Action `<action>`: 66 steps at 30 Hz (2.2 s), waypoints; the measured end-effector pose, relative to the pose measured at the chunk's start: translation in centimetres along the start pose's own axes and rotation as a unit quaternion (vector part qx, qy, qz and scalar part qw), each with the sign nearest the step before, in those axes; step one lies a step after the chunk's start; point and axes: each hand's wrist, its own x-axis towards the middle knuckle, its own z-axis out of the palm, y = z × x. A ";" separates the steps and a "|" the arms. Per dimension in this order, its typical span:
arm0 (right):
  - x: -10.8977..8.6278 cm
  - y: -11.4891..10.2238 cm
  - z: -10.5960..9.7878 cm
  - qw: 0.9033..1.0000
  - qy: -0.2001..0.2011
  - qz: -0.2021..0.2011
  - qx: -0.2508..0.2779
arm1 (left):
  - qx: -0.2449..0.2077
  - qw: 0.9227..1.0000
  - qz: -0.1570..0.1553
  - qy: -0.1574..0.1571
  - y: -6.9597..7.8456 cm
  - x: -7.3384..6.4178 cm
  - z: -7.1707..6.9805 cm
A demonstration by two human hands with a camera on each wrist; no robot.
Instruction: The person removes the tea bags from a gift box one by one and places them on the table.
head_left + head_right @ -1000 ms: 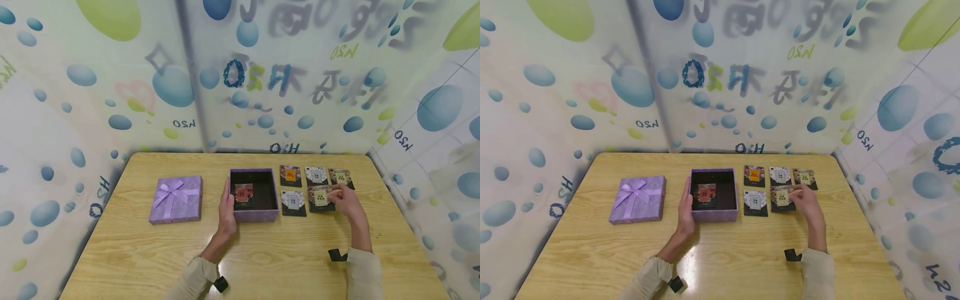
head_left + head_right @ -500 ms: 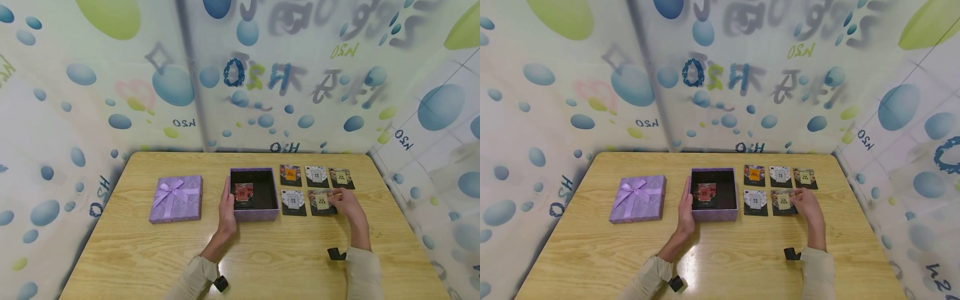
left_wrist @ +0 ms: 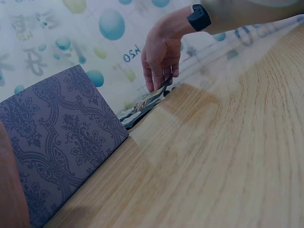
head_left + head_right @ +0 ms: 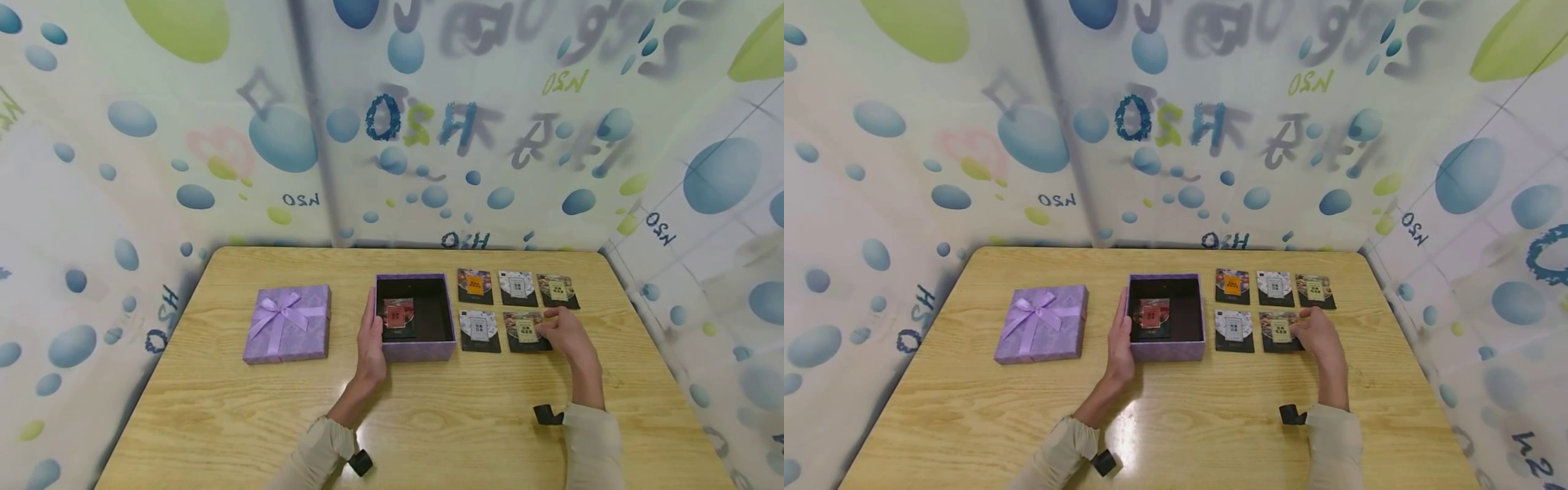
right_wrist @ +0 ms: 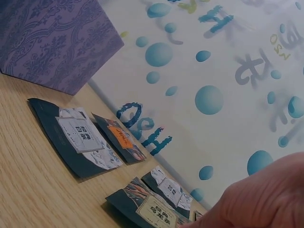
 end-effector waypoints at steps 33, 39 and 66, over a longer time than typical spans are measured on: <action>-0.3 -0.2 0.3 0.999 -0.032 0.002 -0.036 | 0.005 1.000 -0.002 0.004 0.1 0.0 0.0; -0.2 -0.2 0.2 0.999 0.018 0.003 -0.026 | 0.010 1.000 0.000 0.008 0.2 0.0 0.0; -1.8 -3.9 0.4 0.990 0.101 -0.098 -0.009 | 0.014 1.000 -0.001 0.009 0.0 -0.1 0.0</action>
